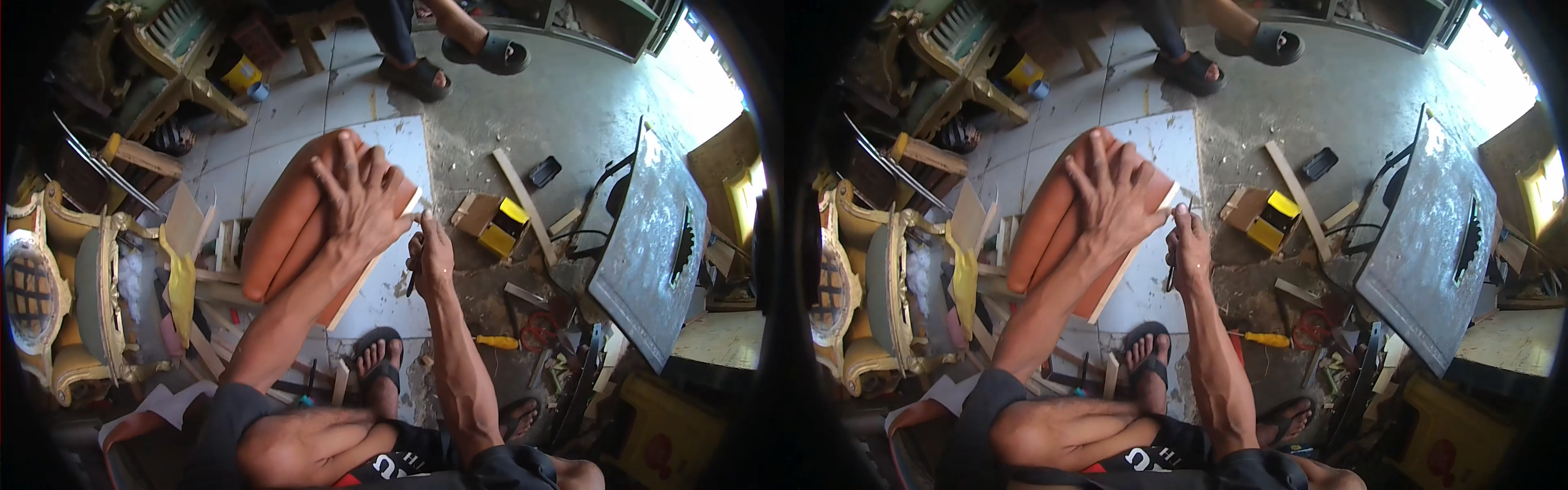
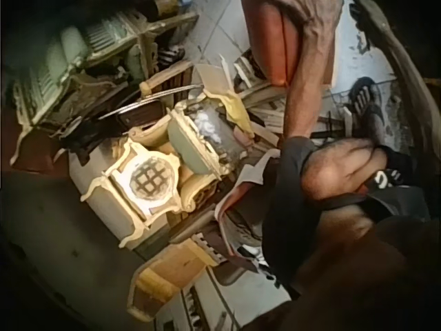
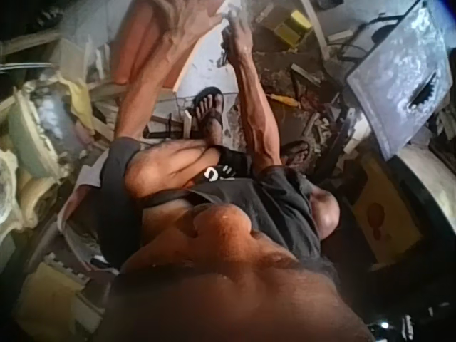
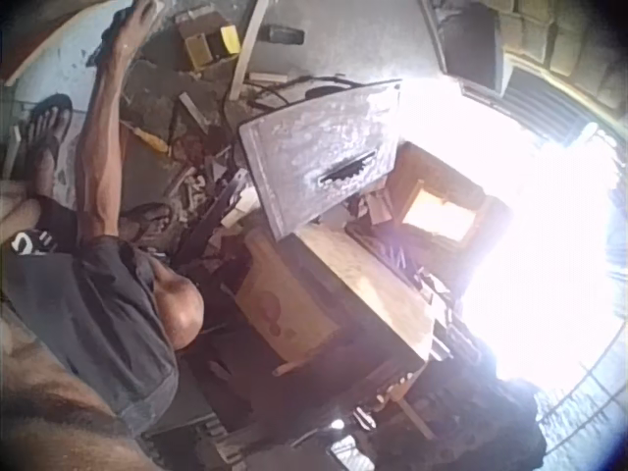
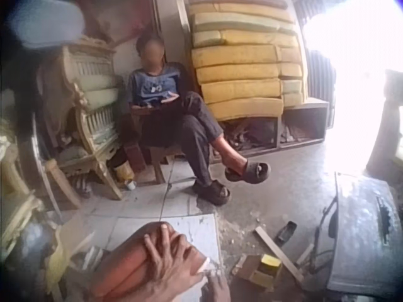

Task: The person attaches brown leather upholstery to a wooden frame by hand and with a knife, then puts the finished cushion on top of a storage box filled with metal brackets.

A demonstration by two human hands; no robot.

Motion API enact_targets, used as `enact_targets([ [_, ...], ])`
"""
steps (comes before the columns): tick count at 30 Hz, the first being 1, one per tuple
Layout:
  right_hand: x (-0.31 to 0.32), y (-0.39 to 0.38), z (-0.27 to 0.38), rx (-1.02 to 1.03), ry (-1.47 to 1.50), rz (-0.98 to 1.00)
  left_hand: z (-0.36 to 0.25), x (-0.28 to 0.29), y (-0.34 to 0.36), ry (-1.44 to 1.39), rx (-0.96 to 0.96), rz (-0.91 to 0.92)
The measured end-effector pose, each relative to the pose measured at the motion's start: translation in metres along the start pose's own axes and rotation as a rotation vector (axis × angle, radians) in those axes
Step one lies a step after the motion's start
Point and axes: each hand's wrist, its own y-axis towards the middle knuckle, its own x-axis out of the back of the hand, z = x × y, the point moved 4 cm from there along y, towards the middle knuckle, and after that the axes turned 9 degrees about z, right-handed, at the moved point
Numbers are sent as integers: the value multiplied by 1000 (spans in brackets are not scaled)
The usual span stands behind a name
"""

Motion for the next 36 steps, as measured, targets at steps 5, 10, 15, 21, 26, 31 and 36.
enact_targets([
  [5, 3, -25, -25, -93, 148, 37, -20, -4, 17, 87, 56, 27],
  [10, -4, -47, -49, -100, 83, -27, -27, -9, 27, 124, 106, 20],
  [15, 4, -40, -40, -49, -106, -72, -35, -6, 28, 85, 66, 10],
  [21, 31, -28, -14, -53, -180, -157, -17, 40, 32, -567, -82, 45],
  [26, 68, -1, -16, -37, -530, -157, 16, 5, 29, -892, -210, 13],
  [31, 91, -25, 23, -80, -663, -268, 36, -55, -3, -833, -223, 8],
  [36, 66, -57, 35, -32, -689, -58, 123, -63, -61, -802, 179, -127],
])
